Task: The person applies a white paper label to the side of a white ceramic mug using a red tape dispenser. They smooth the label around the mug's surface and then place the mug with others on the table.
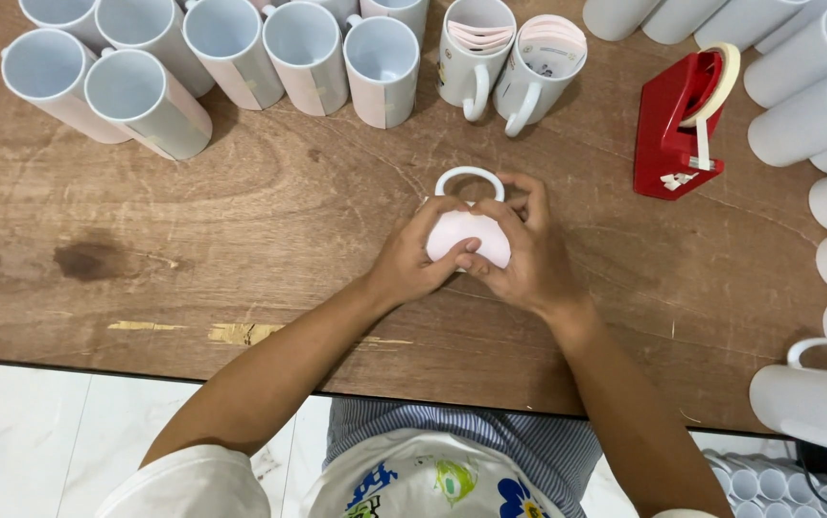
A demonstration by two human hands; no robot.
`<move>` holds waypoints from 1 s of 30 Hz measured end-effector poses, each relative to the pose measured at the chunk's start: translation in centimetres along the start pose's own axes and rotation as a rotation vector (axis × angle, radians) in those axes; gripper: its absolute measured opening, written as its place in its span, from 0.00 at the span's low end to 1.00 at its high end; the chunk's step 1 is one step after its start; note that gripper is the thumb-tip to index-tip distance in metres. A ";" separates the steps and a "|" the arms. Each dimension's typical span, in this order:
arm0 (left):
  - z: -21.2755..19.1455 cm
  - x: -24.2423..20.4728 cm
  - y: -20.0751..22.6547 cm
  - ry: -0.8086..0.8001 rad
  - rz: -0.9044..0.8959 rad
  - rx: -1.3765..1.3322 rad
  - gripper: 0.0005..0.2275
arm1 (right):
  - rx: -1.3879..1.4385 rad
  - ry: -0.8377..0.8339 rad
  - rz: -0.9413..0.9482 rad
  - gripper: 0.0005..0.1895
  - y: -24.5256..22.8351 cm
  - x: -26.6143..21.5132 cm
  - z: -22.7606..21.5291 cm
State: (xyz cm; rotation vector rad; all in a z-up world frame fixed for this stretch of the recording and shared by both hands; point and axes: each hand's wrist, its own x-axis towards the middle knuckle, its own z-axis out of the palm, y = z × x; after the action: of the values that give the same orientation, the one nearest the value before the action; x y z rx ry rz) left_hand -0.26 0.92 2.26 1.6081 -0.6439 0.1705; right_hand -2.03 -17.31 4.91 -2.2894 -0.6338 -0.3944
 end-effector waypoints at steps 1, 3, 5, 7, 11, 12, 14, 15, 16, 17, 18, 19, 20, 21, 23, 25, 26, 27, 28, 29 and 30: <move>0.0 0.1 -0.1 0.001 -0.001 0.000 0.15 | 0.001 -0.001 0.000 0.28 0.1 0.0 0.0; 0.0 0.2 -0.1 -0.002 0.014 0.008 0.14 | -0.024 -0.009 0.014 0.29 0.2 0.0 0.0; 0.1 0.1 -0.5 -0.001 0.013 0.002 0.14 | -0.020 -0.006 0.009 0.29 0.4 0.0 0.1; 0.3 0.0 -0.6 0.000 0.016 -0.003 0.14 | -0.018 -0.001 0.001 0.29 0.5 0.0 0.1; 0.3 0.0 0.0 0.000 0.011 0.000 0.13 | 0.013 -0.006 0.014 0.29 0.2 0.0 -0.1; 0.3 0.1 0.2 0.001 0.008 -0.001 0.13 | 0.023 -0.019 0.026 0.29 0.0 0.0 -0.1; 0.5 0.0 0.0 0.007 0.013 -0.002 0.13 | 0.019 -0.016 0.015 0.28 0.5 -0.1 0.1; 0.5 -0.1 -0.1 0.008 0.019 -0.002 0.12 | 0.015 -0.009 0.005 0.28 0.7 -0.1 0.2; 0.4 -0.2 0.0 0.010 0.017 0.000 0.12 | 0.017 -0.011 0.004 0.28 0.7 -0.2 0.2; 0.3 -0.2 0.1 0.009 0.017 0.007 0.13 | 0.021 -0.011 -0.003 0.28 0.6 -0.2 0.2; 0.1 -0.2 0.2 0.007 0.017 0.014 0.13 | 0.024 -0.010 -0.009 0.27 0.6 -0.2 0.2; 0.1 -0.2 0.2 0.009 0.016 0.014 0.13 | 0.024 -0.012 -0.010 0.27 0.7 -0.2 0.2; 0.2 -0.2 0.2 0.010 0.019 0.015 0.13 | 0.024 -0.013 -0.022 0.27 0.8 -0.2 0.2; 0.2 -0.3 0.2 0.010 0.020 0.015 0.13 | 0.024 -0.012 -0.031 0.27 0.8 -0.4 0.2; 0.1 -0.3 0.2 0.005 0.017 0.015 0.13 | 0.023 0.000 -0.045 0.27 1.0 -0.4 0.4; 0.1 -0.3 0.3 -0.002 0.019 0.014 0.13 | 0.019 0.017 -0.062 0.27 1.1 -0.5 0.4; 0.1 -0.2 0.3 0.000 0.021 0.013 0.13 | 0.027 0.018 -0.070 0.27 1.0 -0.5 0.4; 0.1 -0.3 0.3 0.006 0.020 0.014 0.12 | 0.036 0.015 -0.081 0.27 0.9 -0.4 0.4; 0.1 -0.4 0.2 0.009 0.022 0.013 0.12 | 0.035 0.014 -0.083 0.27 1.0 -0.5 0.4; 0.1 -0.4 0.1 0.008 0.023 0.025 0.13 | 0.049 0.026 -0.103 0.26 1.1 -0.5 0.4; 0.1 -0.5 0.0 0.007 0.024 0.036 0.13 | 0.064 0.037 -0.123 0.25 1.1 -0.5 0.4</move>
State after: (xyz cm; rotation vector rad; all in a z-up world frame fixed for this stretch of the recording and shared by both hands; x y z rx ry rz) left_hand -0.67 0.94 2.00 1.6344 -0.6580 0.2059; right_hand -1.76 -17.86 3.77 -2.1843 -0.7604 -0.4678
